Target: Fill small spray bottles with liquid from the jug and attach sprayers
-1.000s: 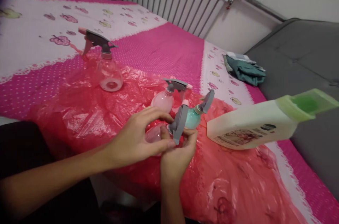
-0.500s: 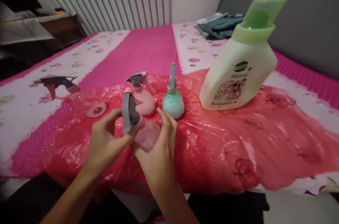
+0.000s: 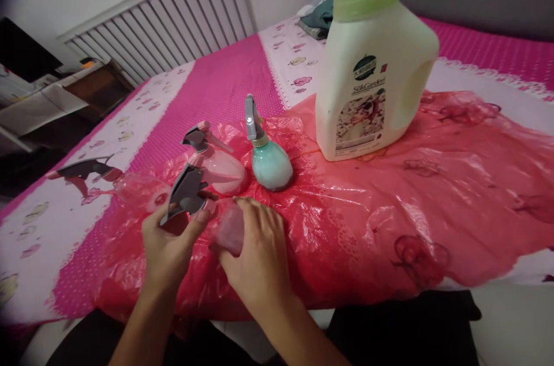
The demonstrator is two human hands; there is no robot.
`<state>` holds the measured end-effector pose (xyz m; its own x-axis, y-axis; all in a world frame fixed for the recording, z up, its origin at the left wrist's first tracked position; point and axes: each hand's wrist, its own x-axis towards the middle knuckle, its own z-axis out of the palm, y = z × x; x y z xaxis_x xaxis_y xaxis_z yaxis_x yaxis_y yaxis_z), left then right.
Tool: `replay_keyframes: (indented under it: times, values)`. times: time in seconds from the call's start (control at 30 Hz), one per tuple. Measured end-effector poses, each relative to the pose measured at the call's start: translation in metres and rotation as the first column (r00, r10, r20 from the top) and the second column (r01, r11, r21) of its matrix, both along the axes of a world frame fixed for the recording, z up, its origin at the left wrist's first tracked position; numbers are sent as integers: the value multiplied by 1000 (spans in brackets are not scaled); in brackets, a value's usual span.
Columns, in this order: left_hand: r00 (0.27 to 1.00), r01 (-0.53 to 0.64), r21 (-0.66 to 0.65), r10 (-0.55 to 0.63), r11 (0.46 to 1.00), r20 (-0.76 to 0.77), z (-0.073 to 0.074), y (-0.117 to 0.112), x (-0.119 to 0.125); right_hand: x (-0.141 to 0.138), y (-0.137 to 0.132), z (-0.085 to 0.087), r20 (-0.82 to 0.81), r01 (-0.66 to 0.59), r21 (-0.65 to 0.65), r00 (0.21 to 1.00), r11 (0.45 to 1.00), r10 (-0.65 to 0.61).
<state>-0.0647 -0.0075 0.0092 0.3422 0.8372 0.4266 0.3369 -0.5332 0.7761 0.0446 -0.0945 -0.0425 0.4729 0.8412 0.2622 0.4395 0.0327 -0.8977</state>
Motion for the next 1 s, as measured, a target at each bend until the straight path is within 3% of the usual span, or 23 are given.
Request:
replay_keyframes:
  times: [0.07, 0.13, 0.3, 0.5, 0.67, 0.83, 1.0]
  values:
    - [1000, 8, 50, -6, 999, -27, 2, 1, 1, 0, 0, 0, 2, 8, 2, 1000, 1000, -8]
    - [994, 88, 52, -84, 995, -64, 5, 6, -3, 0, 1, 0, -11, 9, -6, 1000, 1000, -9]
    - [934, 347, -161, -355, 924, -26, 13, 27, -18, 1, 0, -1, -63, -22, -13, 998, 1000, 21]
    - [923, 354, -307, -277, 883, 268, -6, 29, -16, 2, -1, 0, -72, -25, -22, 997, 999, 24]
    - [933, 298, -274, -217, 914, 288, -21, 23, -8, 2, -1, -1, -63, -16, -26, 998, 1000, 14]
    - [929, 327, -124, -295, 937, 225, -11, 30, -5, 3, 4, -5, -91, -11, -2, 996, 1000, 11]
    - [918, 373, 19, -372, 928, 140, -6, 41, -6, 21, 1, -3, -327, -96, -5, 941, 995, 89]
